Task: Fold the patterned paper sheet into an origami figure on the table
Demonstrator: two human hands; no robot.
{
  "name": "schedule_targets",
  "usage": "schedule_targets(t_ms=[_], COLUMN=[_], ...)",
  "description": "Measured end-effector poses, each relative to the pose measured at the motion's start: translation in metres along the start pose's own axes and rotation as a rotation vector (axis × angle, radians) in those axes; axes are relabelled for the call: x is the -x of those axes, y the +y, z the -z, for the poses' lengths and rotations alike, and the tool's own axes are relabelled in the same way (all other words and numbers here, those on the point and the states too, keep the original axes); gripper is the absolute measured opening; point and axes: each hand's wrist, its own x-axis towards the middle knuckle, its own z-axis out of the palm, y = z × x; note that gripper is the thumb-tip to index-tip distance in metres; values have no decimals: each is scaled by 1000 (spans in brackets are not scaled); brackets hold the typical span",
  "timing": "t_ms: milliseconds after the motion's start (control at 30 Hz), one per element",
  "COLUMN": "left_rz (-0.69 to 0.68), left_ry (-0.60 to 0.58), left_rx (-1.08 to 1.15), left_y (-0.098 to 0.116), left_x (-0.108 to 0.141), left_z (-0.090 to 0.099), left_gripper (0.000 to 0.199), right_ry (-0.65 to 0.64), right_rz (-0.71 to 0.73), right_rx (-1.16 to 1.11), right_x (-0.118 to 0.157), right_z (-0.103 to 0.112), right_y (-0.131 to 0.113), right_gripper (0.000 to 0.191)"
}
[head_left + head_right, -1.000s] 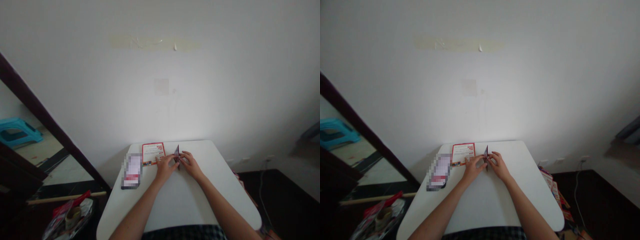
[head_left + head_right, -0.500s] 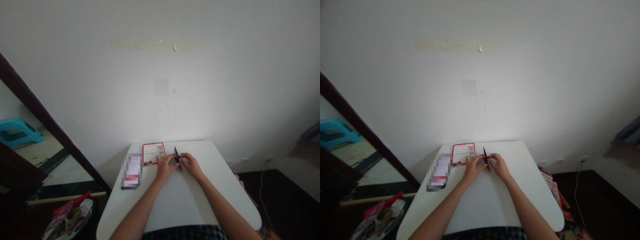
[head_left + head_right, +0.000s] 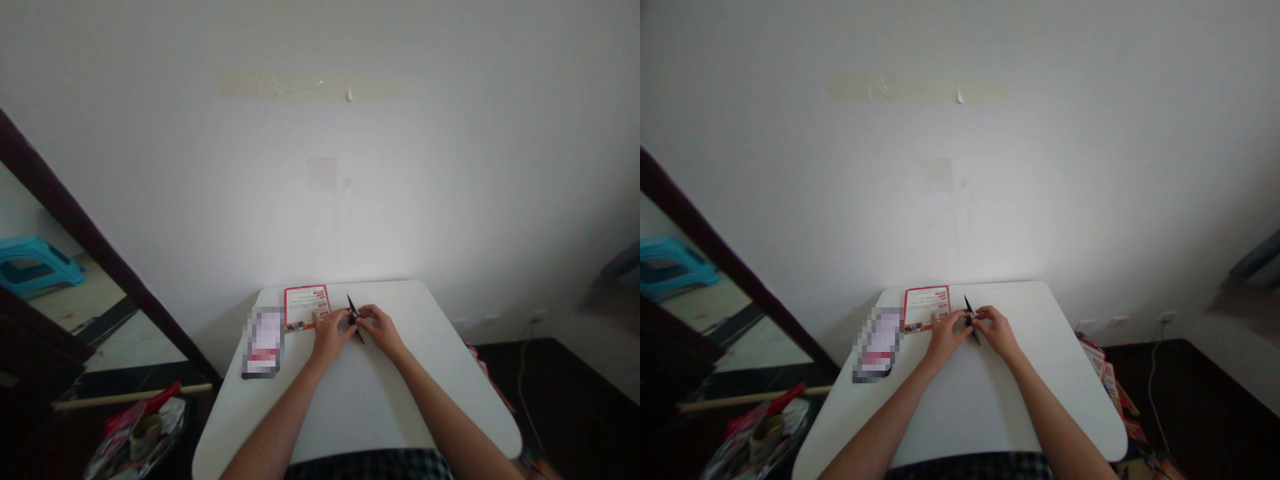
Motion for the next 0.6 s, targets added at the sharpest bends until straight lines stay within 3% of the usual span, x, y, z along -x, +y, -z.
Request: schedule_targets(t_ms=[600], left_rz=[1], left_ry=[-5], left_rx=[-32], left_y=[1], left_x=[-1], left_z=[1], left_gripper=[25], right_ry=[3], right_rz=[13], right_rx=[27], right_x=[-2], right_z=[1], right_y=[4], right_gripper=[32])
